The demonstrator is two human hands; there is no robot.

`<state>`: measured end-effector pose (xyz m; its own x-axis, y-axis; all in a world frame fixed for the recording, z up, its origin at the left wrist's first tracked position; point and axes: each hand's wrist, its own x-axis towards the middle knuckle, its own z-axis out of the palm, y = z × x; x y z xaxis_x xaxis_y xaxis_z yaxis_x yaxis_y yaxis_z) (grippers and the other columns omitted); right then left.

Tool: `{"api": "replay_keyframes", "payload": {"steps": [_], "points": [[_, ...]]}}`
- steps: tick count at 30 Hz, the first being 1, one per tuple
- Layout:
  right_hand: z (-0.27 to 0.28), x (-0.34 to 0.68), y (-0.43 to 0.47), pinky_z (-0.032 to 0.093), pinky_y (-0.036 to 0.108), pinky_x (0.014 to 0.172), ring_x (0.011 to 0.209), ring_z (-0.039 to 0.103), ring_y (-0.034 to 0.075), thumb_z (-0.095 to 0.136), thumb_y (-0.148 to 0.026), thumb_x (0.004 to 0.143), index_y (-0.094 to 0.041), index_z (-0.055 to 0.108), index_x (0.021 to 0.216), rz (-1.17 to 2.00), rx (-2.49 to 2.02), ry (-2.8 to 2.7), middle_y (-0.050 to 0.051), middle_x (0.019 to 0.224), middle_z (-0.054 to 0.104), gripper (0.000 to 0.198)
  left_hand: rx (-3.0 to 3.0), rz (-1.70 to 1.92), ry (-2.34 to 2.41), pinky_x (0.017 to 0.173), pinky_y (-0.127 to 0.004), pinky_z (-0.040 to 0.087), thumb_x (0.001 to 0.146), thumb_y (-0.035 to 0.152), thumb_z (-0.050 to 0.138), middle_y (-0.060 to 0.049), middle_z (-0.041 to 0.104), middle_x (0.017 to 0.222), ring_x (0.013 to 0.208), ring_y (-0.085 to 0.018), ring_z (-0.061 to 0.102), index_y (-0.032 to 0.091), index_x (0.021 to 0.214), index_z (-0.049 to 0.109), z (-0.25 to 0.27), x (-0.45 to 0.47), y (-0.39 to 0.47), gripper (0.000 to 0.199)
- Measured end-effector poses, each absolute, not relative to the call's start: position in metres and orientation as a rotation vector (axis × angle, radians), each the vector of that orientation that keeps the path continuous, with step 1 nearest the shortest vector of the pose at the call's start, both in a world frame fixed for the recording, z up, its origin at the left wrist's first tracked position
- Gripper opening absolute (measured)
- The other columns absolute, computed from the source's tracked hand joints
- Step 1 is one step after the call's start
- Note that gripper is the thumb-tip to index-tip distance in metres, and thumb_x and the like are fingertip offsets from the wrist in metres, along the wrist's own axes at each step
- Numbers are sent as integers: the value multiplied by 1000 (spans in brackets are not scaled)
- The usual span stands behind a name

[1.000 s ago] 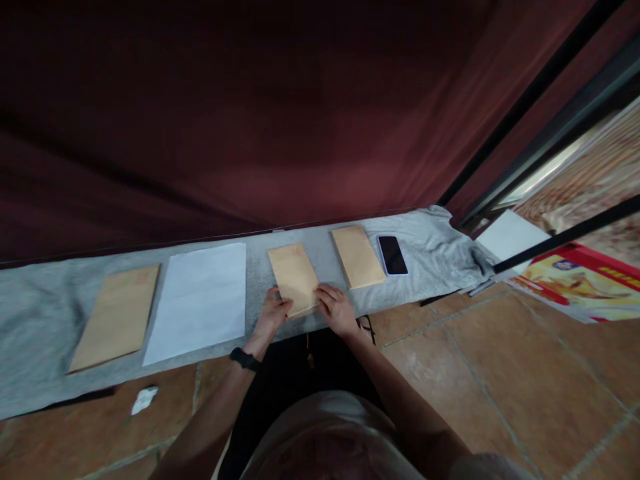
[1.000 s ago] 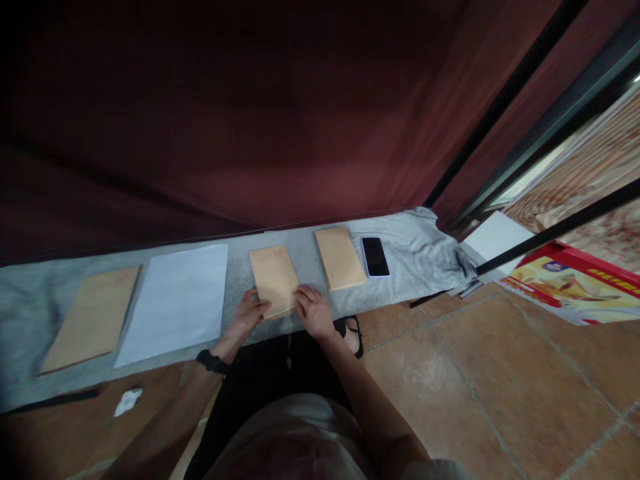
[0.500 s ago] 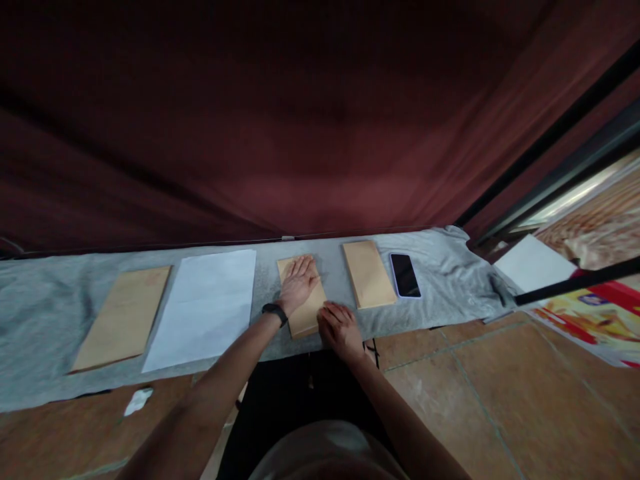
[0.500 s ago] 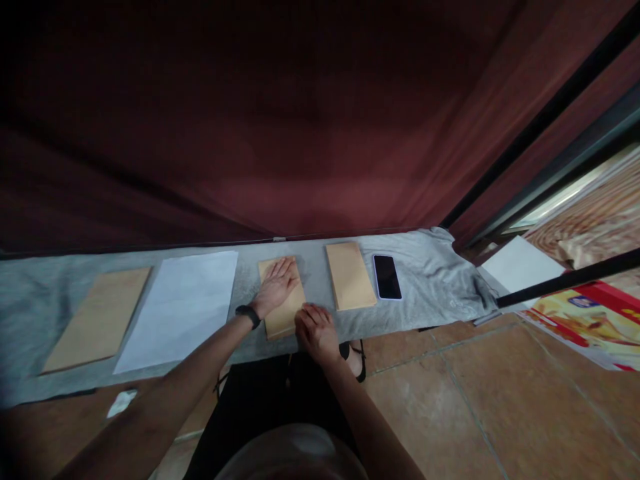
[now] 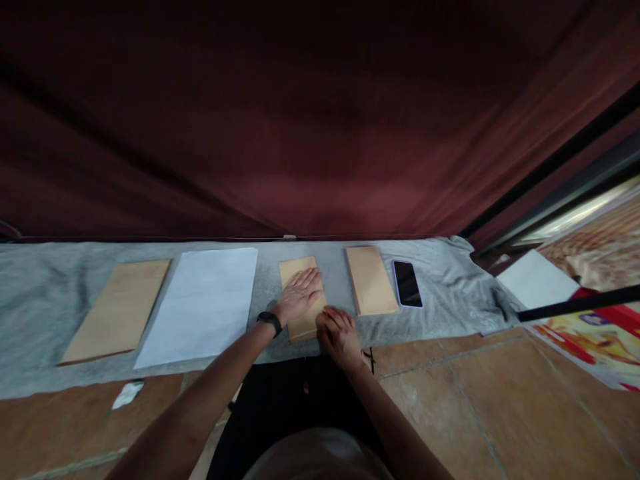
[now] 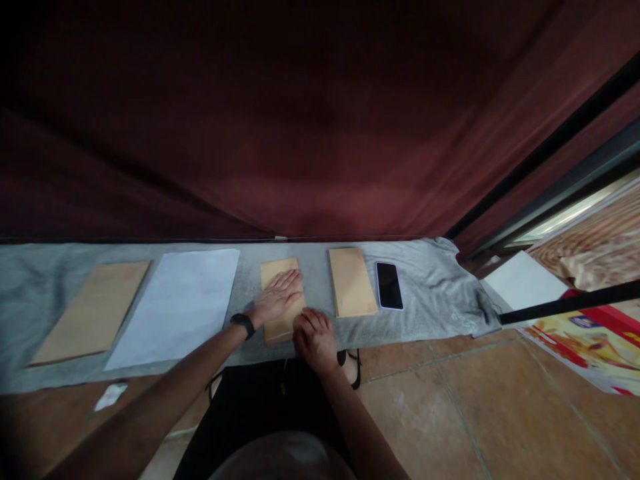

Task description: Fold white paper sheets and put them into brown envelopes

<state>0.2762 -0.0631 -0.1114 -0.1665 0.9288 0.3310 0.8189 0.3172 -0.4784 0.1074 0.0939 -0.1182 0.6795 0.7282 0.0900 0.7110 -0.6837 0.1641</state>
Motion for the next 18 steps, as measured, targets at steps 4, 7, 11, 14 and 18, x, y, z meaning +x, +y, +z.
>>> {"api": "replay_keyframes", "payload": {"steps": [4, 7, 11, 14, 18], "points": [[-115, 276, -63, 40, 44, 111, 128, 54, 25, 52, -23, 100, -20, 61, 135, 220, -1534, -2034, 10, 140, 62, 36, 2792, 263, 1144, 128, -44, 17, 106, 42, 27, -11, 35, 165, 155, -21, 27, 12, 157, 37, -119, 103, 68, 60], [-119, 275, -63, 40, 42, 111, 128, 55, 24, 50, -20, 99, -19, 62, 134, 176, -1530, -2029, 10, 138, 63, 37, 2805, 298, 1101, 128, -43, 18, 107, 41, 27, -10, 36, 164, 154, -20, 28, 13, 156, 39, -120, 97, 45, 58], [-125, 273, -61, 40, 42, 112, 127, 57, 24, 51, -20, 99, -20, 64, 130, 151, -1546, -2011, 9, 136, 65, 34, 2806, 347, 1072, 127, -41, 22, 107, 43, 28, -9, 41, 162, 153, -19, 30, 16, 156, 40, -120, 87, 16, 57], [-125, 275, -62, 41, 41, 112, 127, 57, 23, 52, -20, 99, -19, 64, 130, 167, -1540, -2008, 9, 137, 65, 33, 2783, 387, 1060, 126, -41, 26, 106, 47, 32, -10, 43, 161, 153, -20, 32, 16, 155, 40, -119, 77, -6, 59], [-123, 280, -64, 40, 42, 114, 132, 55, 22, 51, -19, 99, -20, 62, 133, 201, -1521, -2035, 9, 141, 63, 36, 2726, 445, 1070, 124, -42, 32, 105, 49, 38, -11, 45, 160, 150, -21, 37, 17, 154, 42, -118, 64, -30, 59]]}}
